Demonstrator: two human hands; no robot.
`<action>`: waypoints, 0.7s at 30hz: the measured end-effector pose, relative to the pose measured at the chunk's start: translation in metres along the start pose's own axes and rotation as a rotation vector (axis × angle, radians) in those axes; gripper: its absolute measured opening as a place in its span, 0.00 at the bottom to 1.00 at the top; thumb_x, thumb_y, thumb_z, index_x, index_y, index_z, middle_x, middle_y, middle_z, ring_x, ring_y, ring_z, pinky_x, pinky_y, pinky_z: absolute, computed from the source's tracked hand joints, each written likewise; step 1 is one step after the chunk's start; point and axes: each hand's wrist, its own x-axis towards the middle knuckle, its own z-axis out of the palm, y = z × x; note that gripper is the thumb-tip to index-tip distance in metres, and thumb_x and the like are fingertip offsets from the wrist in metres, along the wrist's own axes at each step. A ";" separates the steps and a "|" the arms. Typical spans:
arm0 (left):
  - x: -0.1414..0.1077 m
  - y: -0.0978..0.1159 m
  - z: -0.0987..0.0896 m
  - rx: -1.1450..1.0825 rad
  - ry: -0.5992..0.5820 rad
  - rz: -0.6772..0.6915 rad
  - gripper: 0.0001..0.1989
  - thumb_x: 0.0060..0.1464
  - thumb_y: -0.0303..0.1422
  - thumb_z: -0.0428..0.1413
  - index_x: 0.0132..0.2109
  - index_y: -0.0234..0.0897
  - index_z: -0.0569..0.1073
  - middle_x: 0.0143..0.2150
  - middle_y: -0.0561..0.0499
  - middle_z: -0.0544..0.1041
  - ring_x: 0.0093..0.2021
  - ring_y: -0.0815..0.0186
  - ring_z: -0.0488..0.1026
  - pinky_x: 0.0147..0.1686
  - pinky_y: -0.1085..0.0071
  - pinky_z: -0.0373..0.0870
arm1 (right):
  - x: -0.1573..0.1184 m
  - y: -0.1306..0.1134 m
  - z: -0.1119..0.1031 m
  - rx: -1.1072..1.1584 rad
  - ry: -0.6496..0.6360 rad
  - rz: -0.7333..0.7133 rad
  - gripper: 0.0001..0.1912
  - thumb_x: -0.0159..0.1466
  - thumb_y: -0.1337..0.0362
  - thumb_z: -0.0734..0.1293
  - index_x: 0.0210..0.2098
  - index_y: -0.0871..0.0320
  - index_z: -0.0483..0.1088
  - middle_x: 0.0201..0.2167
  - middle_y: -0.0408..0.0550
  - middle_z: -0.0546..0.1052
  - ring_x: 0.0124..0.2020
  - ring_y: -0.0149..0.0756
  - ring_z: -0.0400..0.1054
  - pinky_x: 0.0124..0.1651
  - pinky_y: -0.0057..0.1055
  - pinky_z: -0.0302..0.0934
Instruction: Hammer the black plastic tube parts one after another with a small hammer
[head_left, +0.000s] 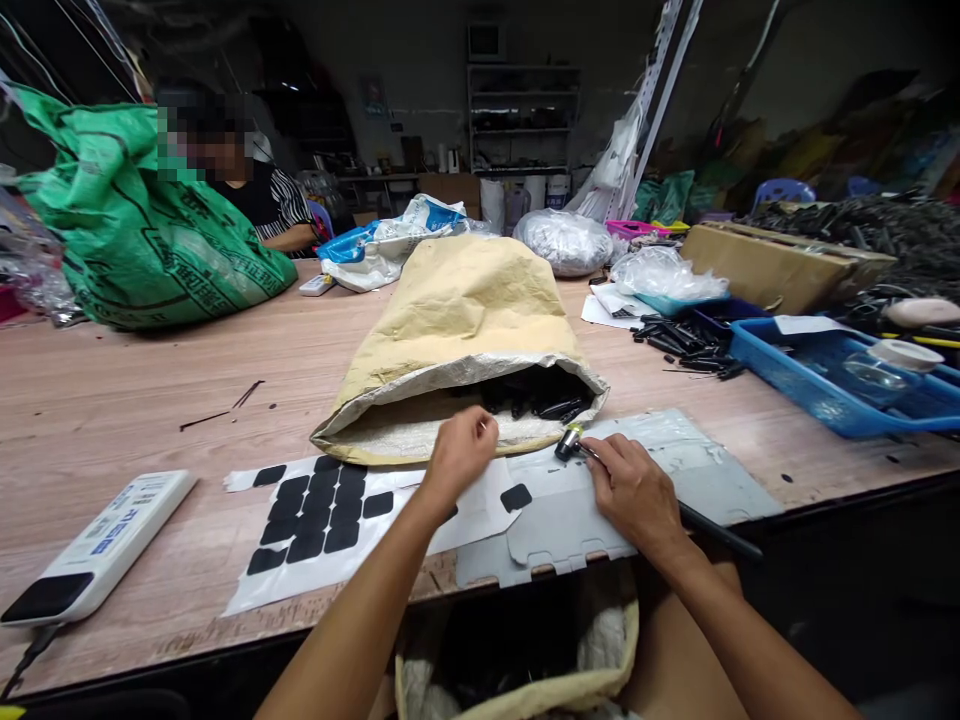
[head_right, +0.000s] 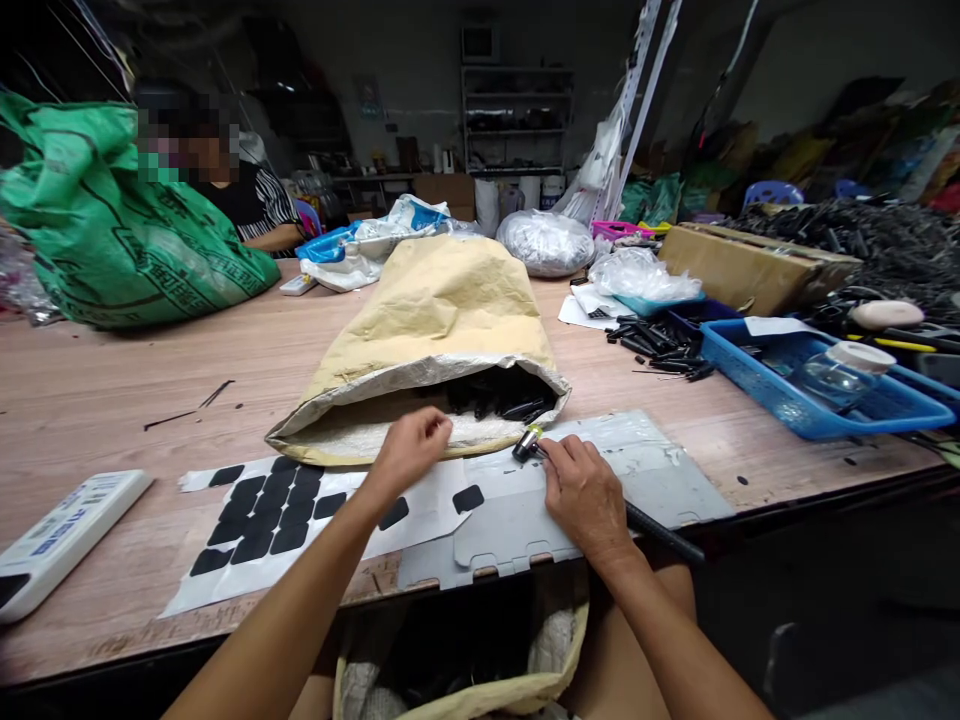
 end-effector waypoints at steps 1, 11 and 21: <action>0.025 -0.001 0.001 0.025 0.054 -0.048 0.10 0.61 0.33 0.51 0.38 0.39 0.78 0.39 0.48 0.83 0.40 0.62 0.78 0.37 0.71 0.67 | 0.000 0.000 0.000 0.006 -0.001 0.001 0.14 0.68 0.67 0.63 0.53 0.54 0.72 0.38 0.47 0.74 0.42 0.41 0.66 0.47 0.36 0.59; 0.096 -0.009 0.020 0.125 0.069 -0.259 0.13 0.48 0.41 0.62 0.37 0.36 0.77 0.46 0.35 0.81 0.48 0.45 0.78 0.42 0.60 0.70 | 0.002 -0.002 -0.004 0.020 -0.017 0.008 0.14 0.68 0.67 0.61 0.52 0.54 0.72 0.39 0.48 0.74 0.42 0.41 0.65 0.47 0.36 0.58; 0.019 -0.026 0.003 -0.192 -0.066 0.029 0.26 0.55 0.34 0.55 0.62 0.45 0.68 0.32 0.54 0.75 0.32 0.64 0.74 0.31 0.70 0.66 | 0.001 -0.003 -0.003 0.004 -0.019 0.017 0.14 0.69 0.66 0.61 0.52 0.54 0.72 0.38 0.47 0.74 0.42 0.41 0.65 0.47 0.36 0.58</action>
